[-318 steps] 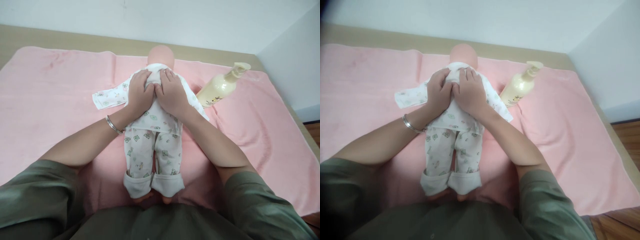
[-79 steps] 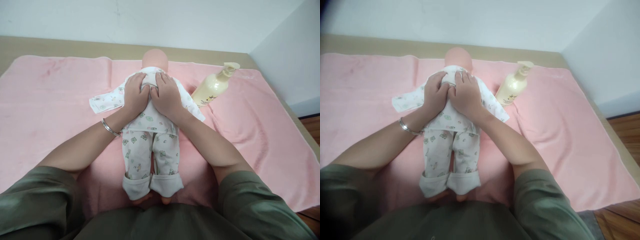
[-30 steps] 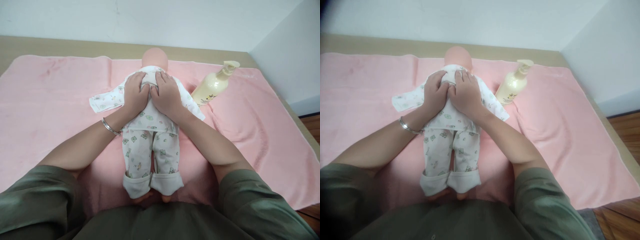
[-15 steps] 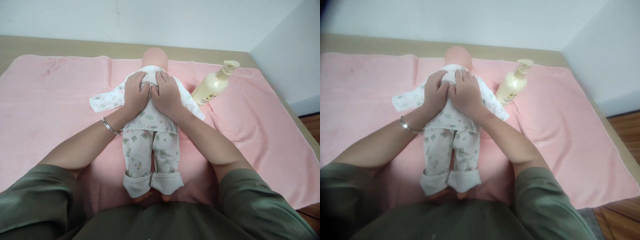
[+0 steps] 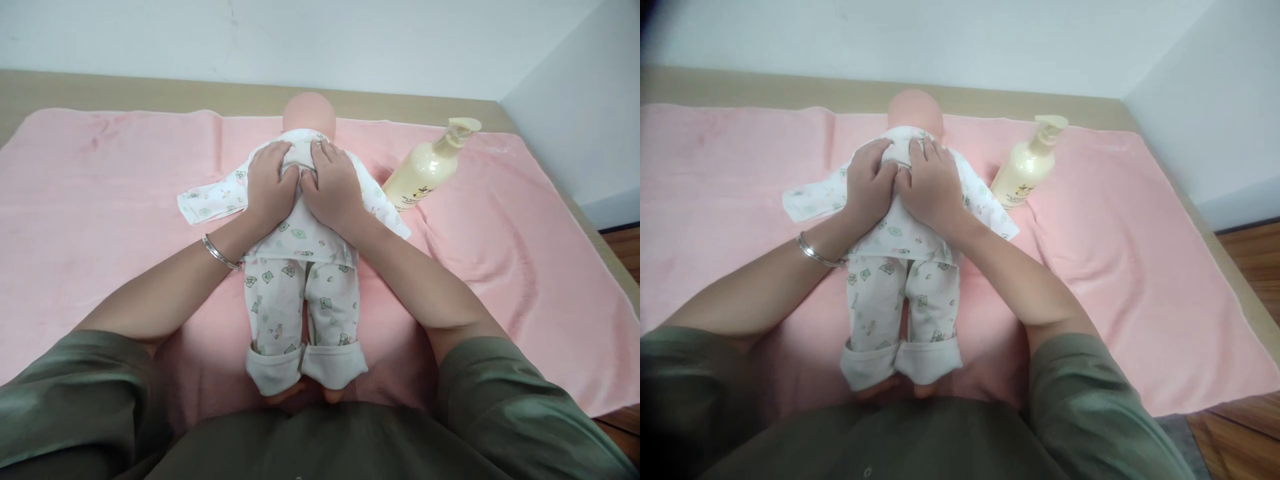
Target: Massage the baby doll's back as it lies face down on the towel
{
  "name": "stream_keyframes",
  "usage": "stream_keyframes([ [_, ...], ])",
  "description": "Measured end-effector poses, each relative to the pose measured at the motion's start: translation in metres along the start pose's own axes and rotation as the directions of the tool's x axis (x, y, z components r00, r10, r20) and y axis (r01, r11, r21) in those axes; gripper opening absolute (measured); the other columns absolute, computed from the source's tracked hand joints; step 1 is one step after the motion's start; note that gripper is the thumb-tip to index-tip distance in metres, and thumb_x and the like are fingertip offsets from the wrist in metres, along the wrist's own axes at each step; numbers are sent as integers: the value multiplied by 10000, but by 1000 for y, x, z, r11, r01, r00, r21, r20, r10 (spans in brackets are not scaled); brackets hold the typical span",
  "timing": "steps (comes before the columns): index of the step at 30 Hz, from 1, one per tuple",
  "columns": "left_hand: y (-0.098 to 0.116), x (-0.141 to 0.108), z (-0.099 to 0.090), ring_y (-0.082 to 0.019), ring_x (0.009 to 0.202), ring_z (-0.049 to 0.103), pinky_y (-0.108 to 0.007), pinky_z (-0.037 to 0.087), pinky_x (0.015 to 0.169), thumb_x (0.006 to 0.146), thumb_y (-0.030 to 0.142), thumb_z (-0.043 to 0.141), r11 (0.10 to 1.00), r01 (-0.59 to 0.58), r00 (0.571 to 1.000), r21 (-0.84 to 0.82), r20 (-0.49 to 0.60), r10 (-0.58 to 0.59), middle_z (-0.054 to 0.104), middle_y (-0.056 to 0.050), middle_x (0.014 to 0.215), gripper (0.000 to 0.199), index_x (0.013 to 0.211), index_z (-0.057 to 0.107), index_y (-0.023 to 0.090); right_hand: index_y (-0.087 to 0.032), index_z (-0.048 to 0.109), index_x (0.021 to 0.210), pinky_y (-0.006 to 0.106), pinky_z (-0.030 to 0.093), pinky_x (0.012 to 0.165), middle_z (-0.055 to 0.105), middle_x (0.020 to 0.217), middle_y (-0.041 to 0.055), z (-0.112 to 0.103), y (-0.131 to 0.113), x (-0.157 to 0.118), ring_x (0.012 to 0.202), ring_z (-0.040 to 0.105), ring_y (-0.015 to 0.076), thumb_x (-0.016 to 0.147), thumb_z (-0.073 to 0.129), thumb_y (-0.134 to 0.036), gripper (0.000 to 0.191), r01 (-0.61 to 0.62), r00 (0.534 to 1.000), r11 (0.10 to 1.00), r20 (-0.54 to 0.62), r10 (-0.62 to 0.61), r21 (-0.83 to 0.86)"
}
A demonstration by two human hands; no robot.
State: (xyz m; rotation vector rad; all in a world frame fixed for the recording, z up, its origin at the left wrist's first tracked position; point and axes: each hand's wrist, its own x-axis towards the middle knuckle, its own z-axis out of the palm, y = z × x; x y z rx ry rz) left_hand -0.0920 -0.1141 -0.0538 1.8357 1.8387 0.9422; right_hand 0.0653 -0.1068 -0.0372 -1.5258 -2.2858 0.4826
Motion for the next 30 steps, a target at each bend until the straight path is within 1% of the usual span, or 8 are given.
stream_keyframes([
  [2,1,0,0,-314,1419,579,-467,424,1294,873,289,551,1000,-8,1000,12,-11,8,700,-60,1437,448,1302,676,261,-39,470,1565,534,330,1346,486,1655,195,-1,-1,0,1582,410,337,1064,301,-324,600,-2,1000,1000,-2,2,2],
  [7,7,0,-1,-344,1417,585,-510,406,1298,869,251,538,999,-3,1000,48,-4,3,691,-124,1436,469,1317,664,193,-2,448,1581,518,315,1359,466,1667,209,-3,-3,0,1586,401,334,1056,336,-311,619,-18,1000,1000,25,18,-17],
  [10,5,-1,-1,-335,1431,575,-504,396,1311,880,271,541,1000,2,1000,27,3,-2,687,-86,1449,449,1310,667,244,-1,450,1578,516,314,1362,474,1659,212,-2,-2,1,1592,394,330,1063,321,-313,616,-10,1000,1000,21,11,-19],
  [15,0,-1,-1,-303,1434,570,-469,412,1316,898,285,572,1000,-7,1000,9,-22,7,706,-27,1427,403,1282,693,307,-47,485,1564,567,331,1343,505,1643,192,5,3,1,1579,419,338,1069,308,-346,605,16,999,999,-38,-14,34],
  [20,1,-1,-1,-319,1446,561,-473,385,1326,887,281,549,1000,0,1000,-6,-4,0,688,-56,1456,449,1314,685,262,-43,484,1568,548,330,1345,489,1656,188,3,2,1,1581,417,337,1061,335,-333,603,4,1000,1000,-22,-3,28],
  [26,4,-1,0,-320,1394,604,-465,434,1282,858,262,552,999,-17,999,34,-28,18,716,-88,1418,473,1308,689,211,-20,448,1581,503,307,1363,479,1661,194,-2,-2,0,1598,392,327,1062,321,-309,608,-18,1000,1000,24,18,-15],
  [28,4,0,0,-318,1404,598,-462,425,1289,877,262,555,999,-16,1000,39,-17,16,710,-88,1424,457,1314,686,218,-33,459,1573,524,309,1359,486,1658,192,0,-1,0,1595,395,333,1060,314,-321,607,-7,1000,1000,4,7,4],
  [30,1,0,0,-308,1427,581,-454,398,1312,912,278,563,1000,-13,1000,21,0,13,699,-63,1441,416,1311,681,262,-46,470,1569,546,314,1352,494,1655,188,1,1,0,1588,403,339,1055,310,-326,606,5,1000,1000,-16,-4,27],
])
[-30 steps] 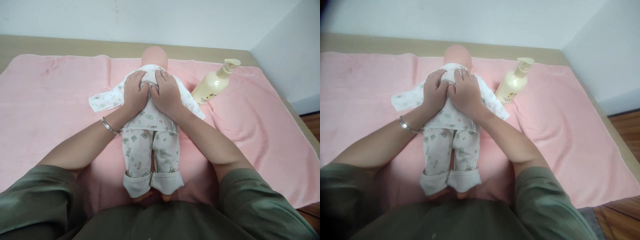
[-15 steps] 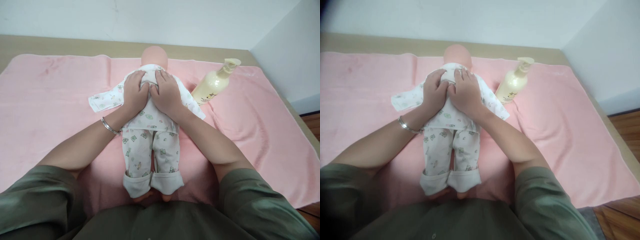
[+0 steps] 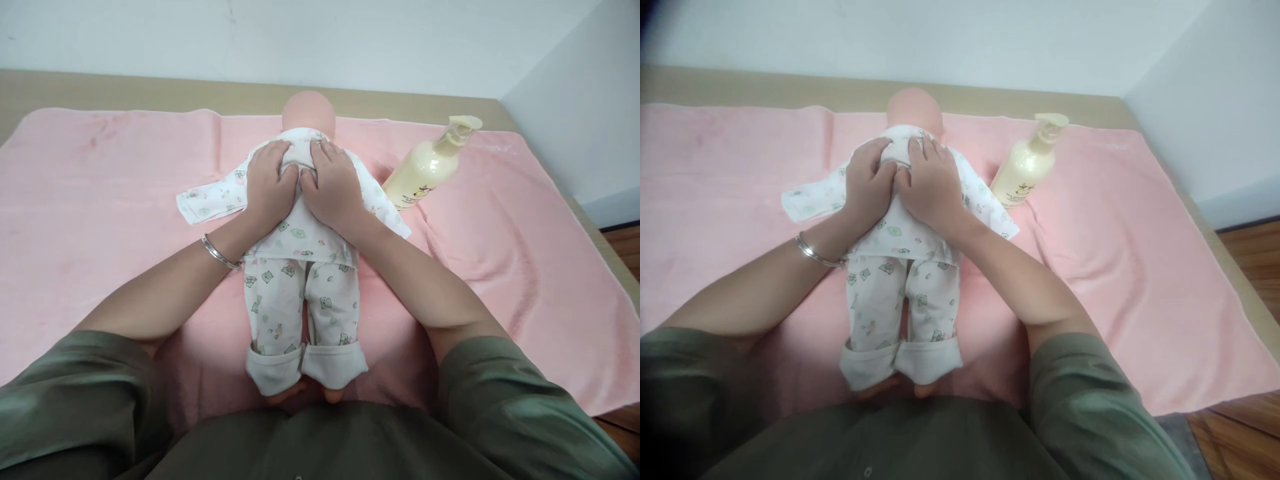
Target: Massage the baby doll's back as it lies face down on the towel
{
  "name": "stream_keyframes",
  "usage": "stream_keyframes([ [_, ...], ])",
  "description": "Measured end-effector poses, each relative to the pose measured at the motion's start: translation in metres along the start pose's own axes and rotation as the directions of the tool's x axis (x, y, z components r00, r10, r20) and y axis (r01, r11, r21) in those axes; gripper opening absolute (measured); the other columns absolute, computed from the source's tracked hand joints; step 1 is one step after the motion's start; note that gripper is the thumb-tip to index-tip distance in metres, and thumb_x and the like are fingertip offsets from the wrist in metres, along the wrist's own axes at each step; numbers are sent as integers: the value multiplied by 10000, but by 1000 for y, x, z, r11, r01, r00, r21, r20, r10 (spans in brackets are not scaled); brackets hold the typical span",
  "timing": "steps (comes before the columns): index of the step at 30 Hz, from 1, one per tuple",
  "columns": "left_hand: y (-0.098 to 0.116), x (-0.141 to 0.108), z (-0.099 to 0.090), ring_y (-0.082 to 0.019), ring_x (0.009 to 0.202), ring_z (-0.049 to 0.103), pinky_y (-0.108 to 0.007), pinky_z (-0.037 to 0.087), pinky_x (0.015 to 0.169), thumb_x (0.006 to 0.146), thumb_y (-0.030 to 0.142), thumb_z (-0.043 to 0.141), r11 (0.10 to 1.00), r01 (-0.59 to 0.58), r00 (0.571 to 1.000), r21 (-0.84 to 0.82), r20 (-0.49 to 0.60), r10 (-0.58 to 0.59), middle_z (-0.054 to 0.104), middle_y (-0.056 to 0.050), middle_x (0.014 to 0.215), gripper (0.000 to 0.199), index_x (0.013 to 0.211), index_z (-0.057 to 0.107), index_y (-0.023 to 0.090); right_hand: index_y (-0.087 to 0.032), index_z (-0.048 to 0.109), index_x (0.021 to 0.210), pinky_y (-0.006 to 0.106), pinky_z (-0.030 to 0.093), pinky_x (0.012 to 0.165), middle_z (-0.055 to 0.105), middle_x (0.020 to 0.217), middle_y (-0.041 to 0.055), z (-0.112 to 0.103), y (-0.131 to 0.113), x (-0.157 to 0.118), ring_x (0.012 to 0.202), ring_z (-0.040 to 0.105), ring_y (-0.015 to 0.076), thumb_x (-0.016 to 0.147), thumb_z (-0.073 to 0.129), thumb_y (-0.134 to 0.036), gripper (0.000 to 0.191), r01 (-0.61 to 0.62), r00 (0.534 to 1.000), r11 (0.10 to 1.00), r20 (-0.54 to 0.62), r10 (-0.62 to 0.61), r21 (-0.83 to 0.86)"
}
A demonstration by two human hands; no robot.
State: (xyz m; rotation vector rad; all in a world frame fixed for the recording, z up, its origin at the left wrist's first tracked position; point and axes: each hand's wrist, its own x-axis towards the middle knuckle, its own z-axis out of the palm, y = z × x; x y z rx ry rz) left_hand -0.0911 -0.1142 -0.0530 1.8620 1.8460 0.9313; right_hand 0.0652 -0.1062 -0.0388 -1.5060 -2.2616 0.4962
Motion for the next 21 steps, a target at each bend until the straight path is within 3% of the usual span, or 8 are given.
stream_keyframes([
  [11,-3,0,0,-304,1402,593,-479,455,1287,896,281,590,1000,-10,999,-3,-38,9,721,-12,1408,368,1241,711,320,-29,435,1587,499,306,1369,482,1656,199,-5,-5,0,1589,408,333,1080,322,-317,594,-28,998,996,58,33,-79],
  [17,3,-1,-1,-324,1400,593,-495,427,1291,886,254,552,1000,2,1000,17,-17,-2,700,-81,1434,435,1299,687,242,-42,459,1582,490,314,1365,482,1662,186,-4,-4,0,1595,405,318,1078,359,-307,578,-27,999,999,27,28,-40],
  [21,-3,0,0,-306,1444,566,-445,414,1300,926,295,585,1000,0,1000,-1,0,0,694,-54,1446,400,1315,678,281,-1,443,1595,471,309,1369,470,1669,202,-5,-6,0,1595,402,317,1058,398,-282,608,-44,998,998,41,46,-52],
])
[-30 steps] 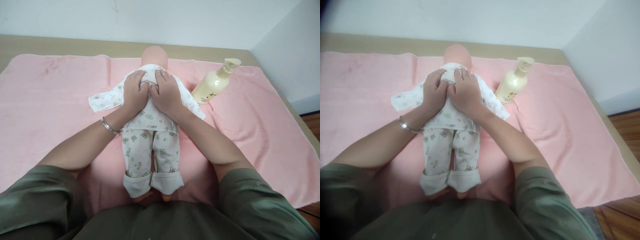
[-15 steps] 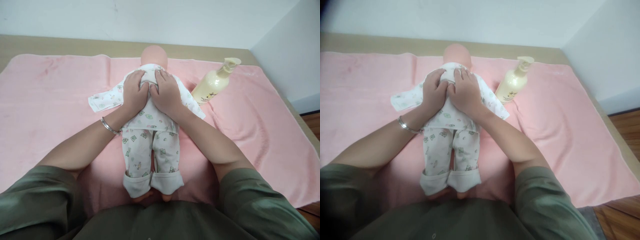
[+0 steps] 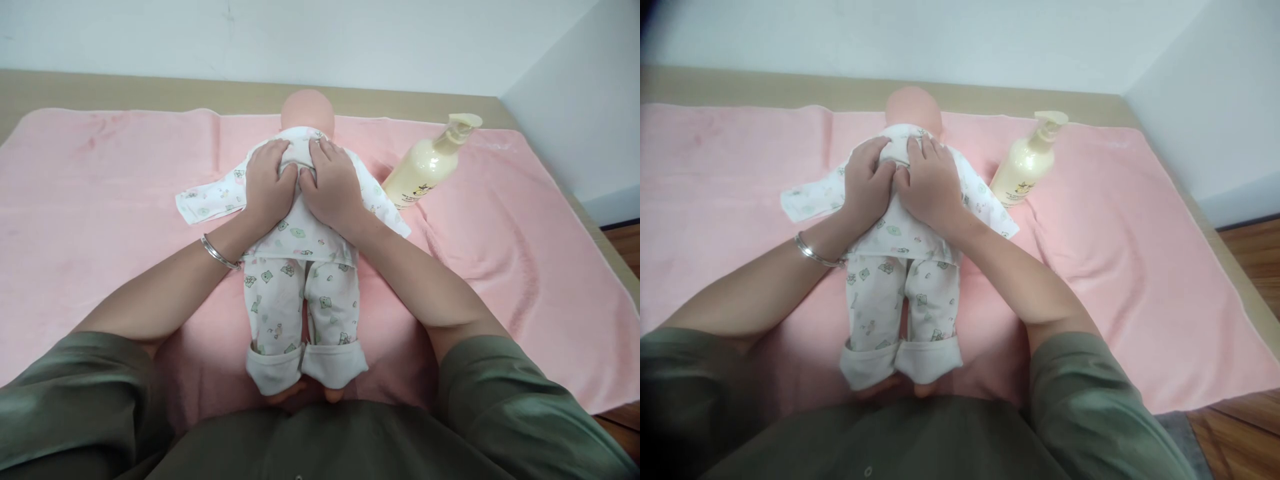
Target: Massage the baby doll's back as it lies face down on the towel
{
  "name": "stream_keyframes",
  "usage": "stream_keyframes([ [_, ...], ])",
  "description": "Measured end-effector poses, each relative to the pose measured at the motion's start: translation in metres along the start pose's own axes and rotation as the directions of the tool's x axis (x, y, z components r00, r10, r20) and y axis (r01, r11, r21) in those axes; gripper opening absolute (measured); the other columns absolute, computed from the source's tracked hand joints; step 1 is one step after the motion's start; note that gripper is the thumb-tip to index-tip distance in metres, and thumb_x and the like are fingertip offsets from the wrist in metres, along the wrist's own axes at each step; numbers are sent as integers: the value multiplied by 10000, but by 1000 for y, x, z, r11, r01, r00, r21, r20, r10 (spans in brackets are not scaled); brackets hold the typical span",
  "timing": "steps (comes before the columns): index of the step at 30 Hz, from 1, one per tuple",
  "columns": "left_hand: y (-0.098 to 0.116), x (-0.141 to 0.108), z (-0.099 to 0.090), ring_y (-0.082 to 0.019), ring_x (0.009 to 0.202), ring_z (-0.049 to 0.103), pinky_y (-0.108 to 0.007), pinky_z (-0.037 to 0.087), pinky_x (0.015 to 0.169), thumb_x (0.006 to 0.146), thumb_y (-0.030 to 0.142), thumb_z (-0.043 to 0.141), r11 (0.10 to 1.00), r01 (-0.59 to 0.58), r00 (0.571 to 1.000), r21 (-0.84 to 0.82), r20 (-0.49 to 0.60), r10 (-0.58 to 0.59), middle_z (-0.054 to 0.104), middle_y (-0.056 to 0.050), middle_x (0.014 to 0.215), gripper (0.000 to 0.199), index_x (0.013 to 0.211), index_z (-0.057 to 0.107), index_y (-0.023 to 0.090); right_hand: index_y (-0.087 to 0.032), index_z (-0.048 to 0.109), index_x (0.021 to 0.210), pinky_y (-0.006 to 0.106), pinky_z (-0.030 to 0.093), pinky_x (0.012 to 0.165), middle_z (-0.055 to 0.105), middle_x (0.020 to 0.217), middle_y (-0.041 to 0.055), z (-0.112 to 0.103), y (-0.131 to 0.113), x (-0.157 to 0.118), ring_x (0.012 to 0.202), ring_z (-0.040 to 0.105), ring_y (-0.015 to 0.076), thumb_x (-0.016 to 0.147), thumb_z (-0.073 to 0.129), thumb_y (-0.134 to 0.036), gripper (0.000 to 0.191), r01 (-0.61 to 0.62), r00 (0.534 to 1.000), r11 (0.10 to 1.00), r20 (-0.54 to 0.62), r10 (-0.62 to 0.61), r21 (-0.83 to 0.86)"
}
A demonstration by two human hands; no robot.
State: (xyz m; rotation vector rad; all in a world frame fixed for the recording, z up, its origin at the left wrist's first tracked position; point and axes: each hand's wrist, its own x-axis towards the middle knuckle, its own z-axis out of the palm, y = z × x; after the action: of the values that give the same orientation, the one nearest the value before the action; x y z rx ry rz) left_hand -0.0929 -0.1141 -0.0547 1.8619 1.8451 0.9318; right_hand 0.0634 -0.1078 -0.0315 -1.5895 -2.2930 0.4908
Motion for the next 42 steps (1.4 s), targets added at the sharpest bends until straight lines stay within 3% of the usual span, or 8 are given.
stream_keyframes([
  [7,-2,0,0,-300,1425,579,-441,411,1304,926,282,578,1000,2,1000,-14,-4,-2,695,-42,1447,384,1293,692,292,-53,468,1589,535,325,1357,482,1668,174,5,4,1,1585,416,334,1068,352,-314,594,32,999,998,-42,-30,47],
  [15,8,0,0,-308,1372,617,-462,457,1251,877,210,565,999,-5,999,52,-34,6,716,-87,1406,427,1287,680,223,-15,435,1612,468,292,1375,454,1682,194,-8,-5,-1,1607,385,326,1074,437,-264,593,-24,999,999,37,23,21],
  [25,0,0,2,-297,1404,591,-464,423,1291,885,242,575,1000,-14,999,-2,-36,14,706,-26,1419,391,1256,678,309,-40,461,1593,502,315,1360,481,1664,184,1,1,0,1589,412,324,1072,446,-269,569,6,1000,998,-28,-4,60],
  [34,13,0,-2,-330,1391,598,-502,429,1266,847,223,526,998,17,1000,61,-7,-17,697,-126,1432,488,1312,663,175,-21,457,1591,499,305,1366,468,1674,189,1,0,-1,1596,402,320,1056,431,-255,584,-1,1000,999,-25,2,42],
  [42,8,0,-1,-292,1381,593,-464,430,1264,855,233,560,1000,20,1000,14,-20,-19,703,-38,1408,394,1227,673,294,-44,477,1584,466,318,1368,502,1657,152,1,1,-1,1584,417,289,1068,393,-304,584,8,999,997,-44,-5,70],
])
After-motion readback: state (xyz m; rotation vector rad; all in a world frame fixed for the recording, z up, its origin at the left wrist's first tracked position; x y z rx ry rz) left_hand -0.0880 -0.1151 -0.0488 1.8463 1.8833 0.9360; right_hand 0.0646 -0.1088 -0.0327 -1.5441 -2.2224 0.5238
